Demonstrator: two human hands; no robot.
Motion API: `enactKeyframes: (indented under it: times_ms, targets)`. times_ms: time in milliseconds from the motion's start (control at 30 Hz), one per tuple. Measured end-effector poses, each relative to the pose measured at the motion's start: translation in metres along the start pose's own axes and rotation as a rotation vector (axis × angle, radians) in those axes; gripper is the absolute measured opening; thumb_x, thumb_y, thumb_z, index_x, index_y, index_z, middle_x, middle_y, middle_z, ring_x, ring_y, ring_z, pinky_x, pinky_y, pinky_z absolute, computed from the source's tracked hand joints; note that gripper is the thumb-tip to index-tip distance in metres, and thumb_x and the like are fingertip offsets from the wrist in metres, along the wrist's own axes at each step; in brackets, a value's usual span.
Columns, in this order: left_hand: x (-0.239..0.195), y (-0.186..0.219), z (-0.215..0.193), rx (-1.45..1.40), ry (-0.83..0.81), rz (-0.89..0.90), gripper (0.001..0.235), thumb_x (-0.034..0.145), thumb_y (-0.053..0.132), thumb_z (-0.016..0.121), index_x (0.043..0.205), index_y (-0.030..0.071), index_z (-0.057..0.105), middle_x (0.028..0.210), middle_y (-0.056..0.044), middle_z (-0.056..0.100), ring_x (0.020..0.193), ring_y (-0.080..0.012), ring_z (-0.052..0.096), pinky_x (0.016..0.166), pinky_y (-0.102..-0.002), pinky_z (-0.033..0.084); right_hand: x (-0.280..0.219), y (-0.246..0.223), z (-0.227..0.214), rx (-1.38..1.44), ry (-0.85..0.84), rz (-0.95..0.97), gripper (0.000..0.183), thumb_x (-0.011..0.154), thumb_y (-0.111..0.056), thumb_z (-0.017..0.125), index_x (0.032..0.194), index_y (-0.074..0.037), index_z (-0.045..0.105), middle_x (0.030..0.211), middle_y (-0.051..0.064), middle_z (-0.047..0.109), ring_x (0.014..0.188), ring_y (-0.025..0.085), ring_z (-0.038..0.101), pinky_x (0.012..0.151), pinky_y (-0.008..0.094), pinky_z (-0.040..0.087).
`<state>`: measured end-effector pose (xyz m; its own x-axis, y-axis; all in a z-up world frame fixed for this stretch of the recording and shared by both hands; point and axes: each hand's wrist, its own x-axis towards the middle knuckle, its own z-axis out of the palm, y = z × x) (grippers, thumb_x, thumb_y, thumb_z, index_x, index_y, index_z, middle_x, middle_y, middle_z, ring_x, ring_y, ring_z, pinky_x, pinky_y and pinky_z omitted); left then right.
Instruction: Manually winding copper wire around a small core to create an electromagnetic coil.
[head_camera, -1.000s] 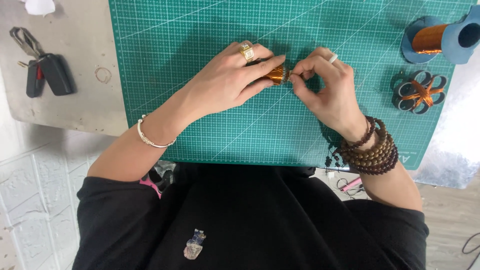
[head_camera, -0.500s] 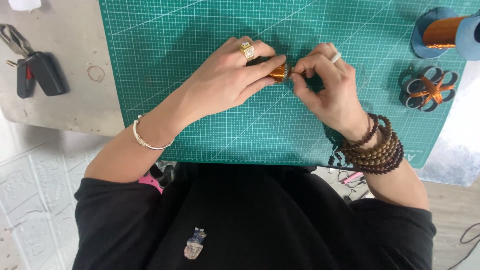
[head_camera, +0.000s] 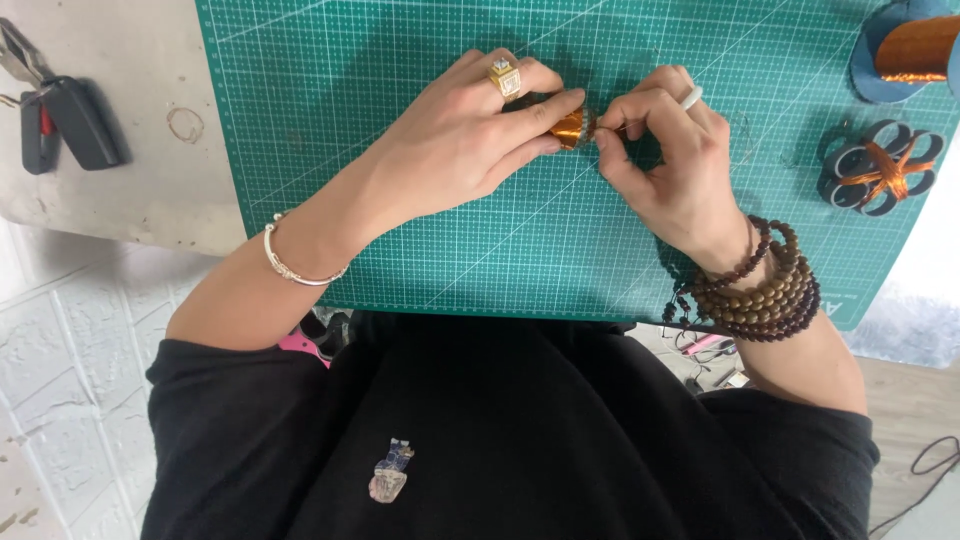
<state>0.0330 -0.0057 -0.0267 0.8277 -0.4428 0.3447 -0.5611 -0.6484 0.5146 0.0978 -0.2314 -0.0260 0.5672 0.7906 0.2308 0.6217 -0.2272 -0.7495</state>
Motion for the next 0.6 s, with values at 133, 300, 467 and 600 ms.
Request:
enactKeyframes:
  times_ms: [133, 300, 467, 600]
  targets:
    - [-0.0004, 0.0001, 0.0004, 0.015, -0.007, 0.005, 0.029, 0.095, 0.013, 0.069, 0.120, -0.001, 0.060, 0.108, -0.010, 0.056, 0.087, -0.0244, 0.055, 0.074, -0.036, 0.046, -0.0012, 0.0008, -0.0008, 0.010, 0.017, 0.000, 0.010, 0.095, 0.012, 0.059, 0.092, 0.005, 0.052, 0.086, 0.014, 0.049, 0.080, 0.025, 0.047, 0.069, 0.034, 0.043]
    - [-0.0008, -0.0006, 0.0011, 0.007, 0.005, 0.009, 0.029, 0.096, 0.014, 0.069, 0.119, -0.001, 0.060, 0.107, -0.010, 0.056, 0.089, -0.0253, 0.055, 0.076, -0.037, 0.047, -0.0019, 0.0007, -0.0004, -0.016, 0.013, 0.000, 0.010, 0.095, 0.012, 0.059, 0.093, 0.005, 0.053, 0.086, 0.013, 0.046, 0.079, 0.025, 0.046, 0.068, 0.035, 0.041]
    - [-0.0006, 0.0005, -0.0008, -0.008, 0.011, 0.008, 0.027, 0.097, 0.013, 0.069, 0.119, -0.001, 0.060, 0.108, -0.010, 0.056, 0.089, -0.0259, 0.056, 0.077, -0.037, 0.047, -0.0033, 0.0028, -0.0002, -0.049, 0.029, -0.002, 0.011, 0.094, 0.014, 0.059, 0.092, 0.005, 0.053, 0.084, 0.013, 0.046, 0.078, 0.025, 0.046, 0.066, 0.035, 0.040]
    - [-0.0009, 0.0003, -0.0004, -0.006, 0.009, 0.014, 0.028, 0.096, 0.013, 0.070, 0.119, -0.001, 0.060, 0.108, -0.010, 0.056, 0.091, -0.0263, 0.056, 0.080, -0.038, 0.048, -0.0039, 0.0031, -0.0011, -0.043, 0.024, -0.010, 0.010, 0.095, 0.013, 0.060, 0.093, 0.005, 0.053, 0.086, 0.013, 0.047, 0.077, 0.024, 0.046, 0.068, 0.035, 0.040]
